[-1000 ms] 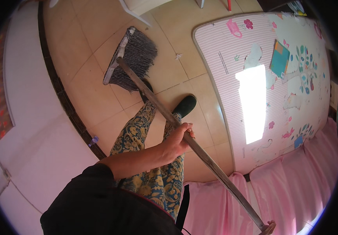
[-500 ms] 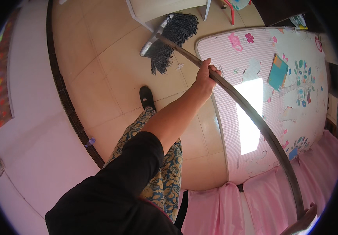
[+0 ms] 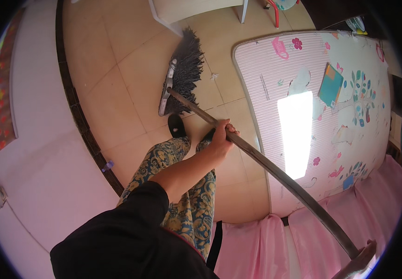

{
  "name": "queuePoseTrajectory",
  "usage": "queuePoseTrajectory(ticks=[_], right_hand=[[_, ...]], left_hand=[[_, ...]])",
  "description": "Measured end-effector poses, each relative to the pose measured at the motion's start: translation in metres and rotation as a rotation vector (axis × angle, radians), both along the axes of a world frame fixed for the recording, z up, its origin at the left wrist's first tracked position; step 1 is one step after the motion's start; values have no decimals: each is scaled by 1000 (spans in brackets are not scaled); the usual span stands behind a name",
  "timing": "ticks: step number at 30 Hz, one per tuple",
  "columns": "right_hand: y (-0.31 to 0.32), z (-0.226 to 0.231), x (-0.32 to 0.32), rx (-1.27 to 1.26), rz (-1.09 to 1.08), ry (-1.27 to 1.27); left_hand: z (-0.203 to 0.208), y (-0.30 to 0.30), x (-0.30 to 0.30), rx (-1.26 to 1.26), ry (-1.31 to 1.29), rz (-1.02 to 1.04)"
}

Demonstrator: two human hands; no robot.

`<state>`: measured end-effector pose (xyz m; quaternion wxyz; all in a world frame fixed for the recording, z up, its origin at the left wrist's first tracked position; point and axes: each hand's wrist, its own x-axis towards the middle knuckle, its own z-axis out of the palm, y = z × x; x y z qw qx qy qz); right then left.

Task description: The person mops a tiled floor using a mop and water from a plastic bottle, then picks up a small paper slip by hand.

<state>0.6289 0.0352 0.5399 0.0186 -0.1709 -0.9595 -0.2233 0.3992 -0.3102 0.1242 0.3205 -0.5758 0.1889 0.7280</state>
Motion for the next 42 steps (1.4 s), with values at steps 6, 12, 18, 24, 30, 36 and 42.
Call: queuePoseTrajectory(ticks=[6, 12, 18, 24, 30, 36, 42], right_hand=[[11, -28, 187, -505, -974, 339], [-29, 25, 322, -530, -1130, 359], [-71, 11, 305, -592, -1322, 513], [-97, 14, 276, -612, -1382, 657], [-108, 36, 232, -631, -1338, 817], [-159, 22, 87, -705, -1138, 719], [-286, -64, -106, -1146, -1245, 450]], left_hand=[[48, -27, 40, 16, -129, -42], [133, -9, 94, 289, -341, -242], [225, 5, 140, 619, -436, -446], [252, 17, 146, 805, -541, -552], [78, 16, 106, 437, -308, -319], [9, -64, -1, 190, -72, -187], [-59, -218, -174, -119, 113, 1]])
